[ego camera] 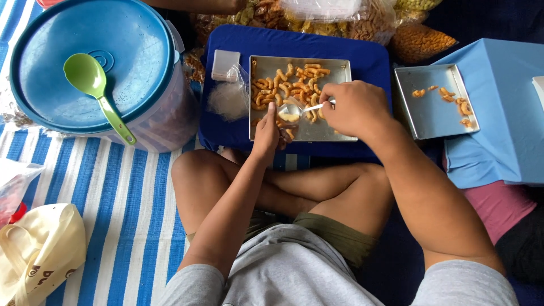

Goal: Packing small snack items from a tray into plastic bags using a spoon and sealing them while sitting on the floor.

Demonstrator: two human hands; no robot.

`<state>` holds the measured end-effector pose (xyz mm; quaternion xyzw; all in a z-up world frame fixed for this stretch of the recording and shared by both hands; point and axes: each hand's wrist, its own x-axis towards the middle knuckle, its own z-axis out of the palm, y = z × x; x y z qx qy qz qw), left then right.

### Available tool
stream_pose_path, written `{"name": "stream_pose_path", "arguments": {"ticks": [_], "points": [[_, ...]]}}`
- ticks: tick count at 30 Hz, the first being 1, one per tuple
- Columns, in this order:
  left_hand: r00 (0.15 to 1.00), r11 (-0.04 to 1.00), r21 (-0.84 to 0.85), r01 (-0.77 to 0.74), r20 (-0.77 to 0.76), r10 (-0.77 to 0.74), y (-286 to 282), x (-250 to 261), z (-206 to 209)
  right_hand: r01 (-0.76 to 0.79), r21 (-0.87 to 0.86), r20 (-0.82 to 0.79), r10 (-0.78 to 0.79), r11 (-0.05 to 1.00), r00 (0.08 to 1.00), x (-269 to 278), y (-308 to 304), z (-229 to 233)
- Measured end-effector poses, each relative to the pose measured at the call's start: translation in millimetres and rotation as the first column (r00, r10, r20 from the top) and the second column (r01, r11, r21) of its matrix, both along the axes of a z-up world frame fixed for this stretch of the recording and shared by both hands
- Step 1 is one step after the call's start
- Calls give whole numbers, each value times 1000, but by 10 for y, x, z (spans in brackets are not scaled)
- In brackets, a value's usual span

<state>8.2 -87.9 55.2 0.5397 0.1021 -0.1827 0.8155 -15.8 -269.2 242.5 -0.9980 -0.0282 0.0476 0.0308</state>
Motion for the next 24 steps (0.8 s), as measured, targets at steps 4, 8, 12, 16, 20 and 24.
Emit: {"name": "stream_pose_path", "arguments": {"ticks": [4, 8, 12, 16, 20, 24], "points": [[993, 981, -185, -56, -109, 36, -40, -2, 102, -160, -64, 318, 172, 985, 932, 19, -88, -432], [975, 941, -304, -151, -200, 92, -31, 58, -82, -317, -244, 628, 399, 916, 668, 11, -57, -554], [976, 927, -331, -176, -180, 121, 76, 72, -136, -313, -281, 709, 416, 907, 569, 7, -115, -591], [974, 925, -330, -188, -185, 132, 187, 122, -254, -302, -223, 738, 363, 927, 569, -18, -336, -725], [966, 912, -345, -222, -205, 158, 275, 130, -295, -233, -59, 750, 197, 971, 632, -133, -414, -792], [961, 897, -370, -242, -219, 169, 341, 139, -320, -159, 155, 685, 10, 975, 728, -162, -555, -1153]]}}
